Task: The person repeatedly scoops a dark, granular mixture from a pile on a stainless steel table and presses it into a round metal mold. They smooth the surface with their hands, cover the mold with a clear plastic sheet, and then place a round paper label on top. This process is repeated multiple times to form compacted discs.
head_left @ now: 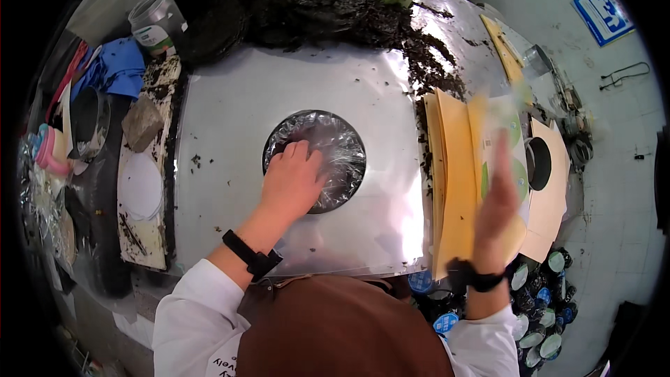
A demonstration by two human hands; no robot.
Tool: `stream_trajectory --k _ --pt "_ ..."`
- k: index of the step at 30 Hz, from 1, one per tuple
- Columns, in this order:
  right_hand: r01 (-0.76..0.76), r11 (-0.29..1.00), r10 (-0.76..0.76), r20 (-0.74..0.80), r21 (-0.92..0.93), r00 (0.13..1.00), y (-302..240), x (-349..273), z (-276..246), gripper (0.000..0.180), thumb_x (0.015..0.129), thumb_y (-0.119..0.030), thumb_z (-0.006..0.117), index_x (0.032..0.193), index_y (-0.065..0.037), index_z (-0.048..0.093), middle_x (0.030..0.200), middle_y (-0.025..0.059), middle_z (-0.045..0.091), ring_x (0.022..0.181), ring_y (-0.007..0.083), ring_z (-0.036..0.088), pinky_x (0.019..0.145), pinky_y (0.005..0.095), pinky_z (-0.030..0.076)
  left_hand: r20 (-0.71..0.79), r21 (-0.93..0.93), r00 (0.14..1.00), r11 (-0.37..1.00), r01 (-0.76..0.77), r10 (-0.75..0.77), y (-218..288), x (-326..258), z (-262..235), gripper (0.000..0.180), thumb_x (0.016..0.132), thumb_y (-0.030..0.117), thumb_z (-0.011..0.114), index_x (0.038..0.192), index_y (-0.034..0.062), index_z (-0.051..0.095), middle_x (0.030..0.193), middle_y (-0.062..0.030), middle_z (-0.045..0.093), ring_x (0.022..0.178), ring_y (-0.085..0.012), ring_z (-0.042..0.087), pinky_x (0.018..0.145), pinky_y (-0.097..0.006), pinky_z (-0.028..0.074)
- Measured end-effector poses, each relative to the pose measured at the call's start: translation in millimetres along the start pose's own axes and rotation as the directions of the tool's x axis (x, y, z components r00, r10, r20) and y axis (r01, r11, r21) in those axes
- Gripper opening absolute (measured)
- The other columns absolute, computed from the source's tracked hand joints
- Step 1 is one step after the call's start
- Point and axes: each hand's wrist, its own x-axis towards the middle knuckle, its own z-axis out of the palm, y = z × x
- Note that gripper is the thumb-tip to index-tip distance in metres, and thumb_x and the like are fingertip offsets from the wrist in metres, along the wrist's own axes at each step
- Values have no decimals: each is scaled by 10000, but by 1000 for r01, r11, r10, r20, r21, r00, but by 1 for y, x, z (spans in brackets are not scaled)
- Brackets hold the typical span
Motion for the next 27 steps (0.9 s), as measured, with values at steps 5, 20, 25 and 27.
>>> stream_trajectory --k 5,20,25,27 --pt "475 880 -429 471 25 770 -43 -32 150 386 822 -32 588 1179 -161 658 1355 75 548 1342 362 410 1124 558 272 78 -297 997 954 50 -28 -7 10 18 334 792 250 682 1069 80 604 1095 -104 558 1063 -279 520 862 -390 449" --pt "195 981 -126 774 3 621 -35 -5 230 749 979 -462 364 1460 88 199 1530 280 194 1449 374 152 1184 445 108 77 -655 981 733 183 -176 -6 1 -6 440 868 198 597 1283 70 518 1238 -104 597 1137 -293 565 922 -362 466" --pt "212 977 -143 770 10 622 -29 -4 234 745 984 -451 368 1470 82 181 1541 265 177 1458 368 119 1186 451 99 225 -178 953 970 -165 203 -48 -26 -28 437 804 261 671 1186 61 599 1188 -99 625 1102 -297 581 970 -433 435" --pt "229 973 -119 773 -34 623 -30 -12 232 745 983 -450 374 1470 80 184 1543 261 175 1458 366 117 1186 453 97 110 -16 925 931 -365 365 -51 -39 -29 443 782 291 692 1154 60 623 1161 -91 639 1085 -301 587 983 -456 422"
